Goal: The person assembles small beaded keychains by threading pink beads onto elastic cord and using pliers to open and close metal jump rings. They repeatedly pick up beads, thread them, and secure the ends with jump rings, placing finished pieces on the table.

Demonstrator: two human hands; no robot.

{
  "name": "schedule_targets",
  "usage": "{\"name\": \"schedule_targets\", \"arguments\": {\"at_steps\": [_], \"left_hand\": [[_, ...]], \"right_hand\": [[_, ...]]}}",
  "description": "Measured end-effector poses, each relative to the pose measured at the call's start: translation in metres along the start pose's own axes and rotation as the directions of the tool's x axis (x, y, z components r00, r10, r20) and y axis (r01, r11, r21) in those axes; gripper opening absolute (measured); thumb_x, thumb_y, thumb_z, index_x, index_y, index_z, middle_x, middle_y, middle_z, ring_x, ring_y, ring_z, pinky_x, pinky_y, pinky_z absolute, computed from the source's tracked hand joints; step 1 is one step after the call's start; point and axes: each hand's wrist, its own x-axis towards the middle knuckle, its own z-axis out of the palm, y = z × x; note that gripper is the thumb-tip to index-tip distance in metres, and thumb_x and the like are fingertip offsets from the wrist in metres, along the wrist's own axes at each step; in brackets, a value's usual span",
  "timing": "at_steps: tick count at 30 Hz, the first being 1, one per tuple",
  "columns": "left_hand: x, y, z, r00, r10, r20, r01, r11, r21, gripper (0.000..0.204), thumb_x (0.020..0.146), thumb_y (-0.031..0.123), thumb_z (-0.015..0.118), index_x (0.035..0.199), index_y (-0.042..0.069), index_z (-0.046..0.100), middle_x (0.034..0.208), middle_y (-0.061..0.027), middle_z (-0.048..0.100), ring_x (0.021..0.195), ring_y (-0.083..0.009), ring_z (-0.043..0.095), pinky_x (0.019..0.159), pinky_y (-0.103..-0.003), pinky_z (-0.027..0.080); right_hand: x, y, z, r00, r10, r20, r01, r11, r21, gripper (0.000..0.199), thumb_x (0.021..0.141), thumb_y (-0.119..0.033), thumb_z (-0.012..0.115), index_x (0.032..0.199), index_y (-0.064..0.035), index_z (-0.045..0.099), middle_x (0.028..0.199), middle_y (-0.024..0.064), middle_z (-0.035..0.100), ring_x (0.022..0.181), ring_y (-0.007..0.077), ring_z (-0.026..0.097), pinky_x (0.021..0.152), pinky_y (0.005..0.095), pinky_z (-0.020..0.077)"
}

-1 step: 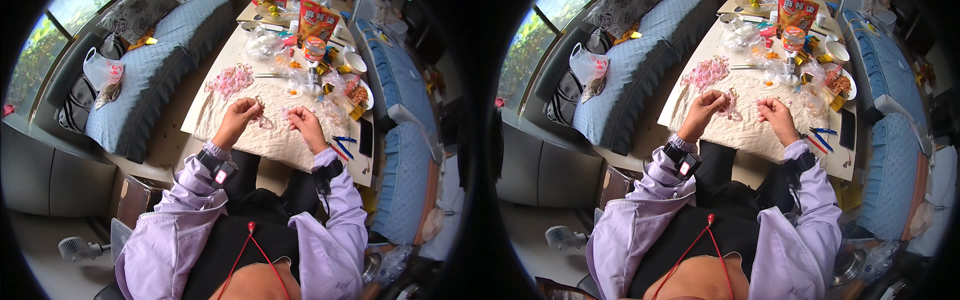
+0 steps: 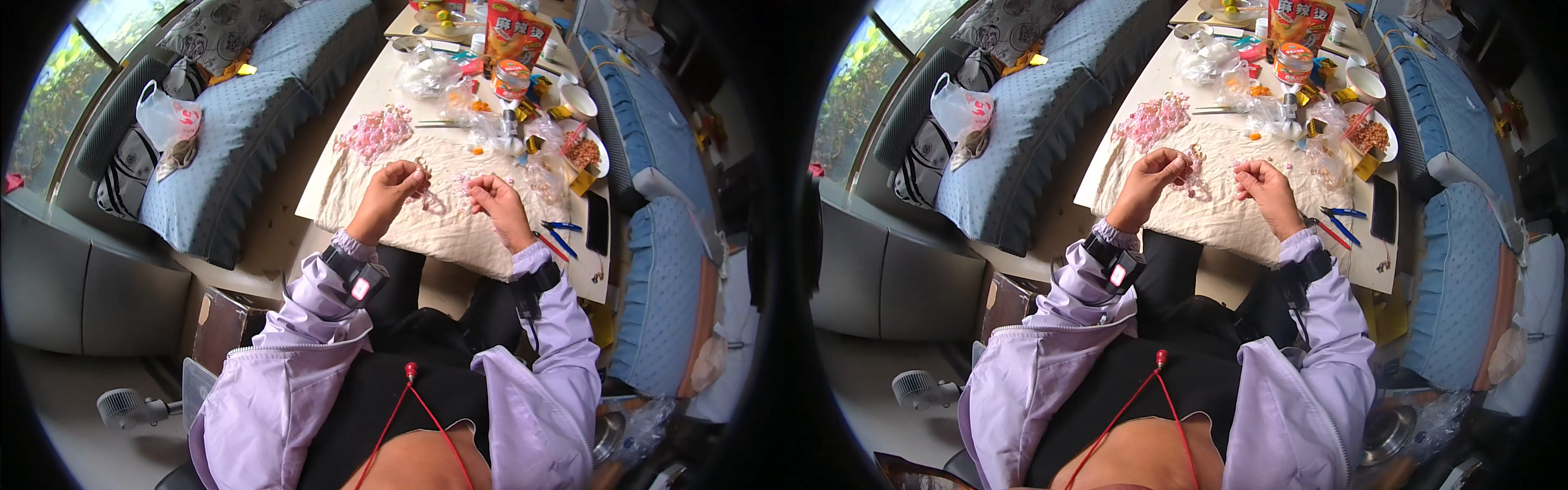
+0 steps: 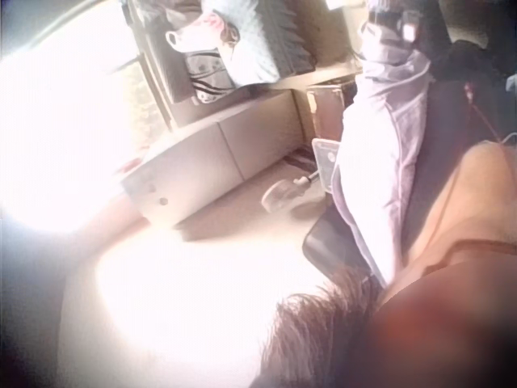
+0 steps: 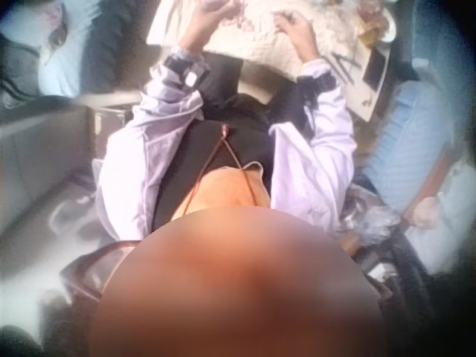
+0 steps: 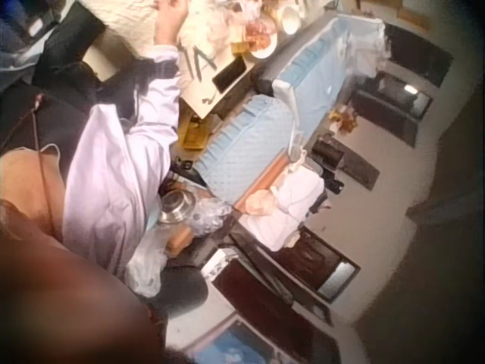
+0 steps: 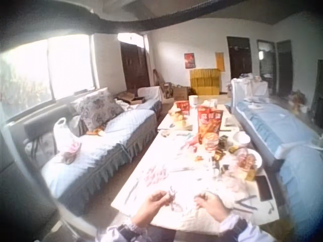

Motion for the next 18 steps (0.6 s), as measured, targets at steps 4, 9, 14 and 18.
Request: {"name": "schedule_targets", "arguments": {"at_steps": [4, 9, 14, 18], "left_hand": [[-0.004, 0.004, 0.010, 0.999, -0.035, 0.025, 0.035, 0.999, -0.002, 0.018, 0.098, 0.018, 0.062, 0.098, 0.000, 0.065, 0.092, -0.0027, 0.069, 0.081, -0.0078, 0.060, 0.075, -0.022, 0.048], [-0.008, 0.008, 0.025, 0.997, 0.076, -0.015, -0.072, 0.984, 0.165, 0.013, 0.096, 0.013, 0.065, 0.095, 0.000, 0.065, 0.088, -0.0011, 0.068, 0.078, -0.0054, 0.058, 0.069, -0.022, 0.047], [-0.014, 0.018, 0.031, 1.000, 0.020, 0.017, -0.022, 0.991, 0.133, 0.013, 0.090, 0.011, 0.072, 0.093, -0.001, 0.066, 0.083, -0.0025, 0.068, 0.073, -0.0068, 0.060, 0.067, -0.021, 0.049], [-0.019, 0.018, 0.044, 0.996, 0.082, 0.037, -0.084, 0.995, 0.045, 0.013, 0.089, 0.007, 0.073, 0.094, -0.002, 0.066, 0.088, -0.0046, 0.069, 0.080, -0.0097, 0.063, 0.072, -0.023, 0.052]], "right_hand": [[-0.016, -0.017, 0.013, 0.995, -0.072, 0.071, 0.070, 0.997, 0.026, 0.012, 0.095, -0.008, 0.064, 0.104, 0.0002, 0.063, 0.089, 0.0033, 0.064, 0.077, 0.0074, 0.059, 0.067, 0.0225, 0.0514], [-0.029, -0.034, 0.028, 0.981, -0.179, 0.068, 0.180, 0.984, -0.009, 0.014, 0.092, -0.008, 0.068, 0.104, -0.0028, 0.063, 0.091, 0.0007, 0.065, 0.079, 0.0064, 0.059, 0.067, 0.0216, 0.0503], [-0.037, -0.043, 0.036, 0.976, -0.217, 0.004, 0.217, 0.975, -0.047, 0.017, 0.091, -0.009, 0.071, 0.104, -0.0031, 0.062, 0.091, 0.0000, 0.064, 0.080, 0.0050, 0.058, 0.069, 0.0209, 0.0491], [-0.040, -0.044, 0.041, 0.972, -0.236, -0.002, 0.235, 0.971, 0.031, 0.018, 0.091, -0.010, 0.070, 0.105, -0.0025, 0.060, 0.090, 0.0001, 0.064, 0.080, 0.0046, 0.058, 0.072, 0.0199, 0.0476]]}}
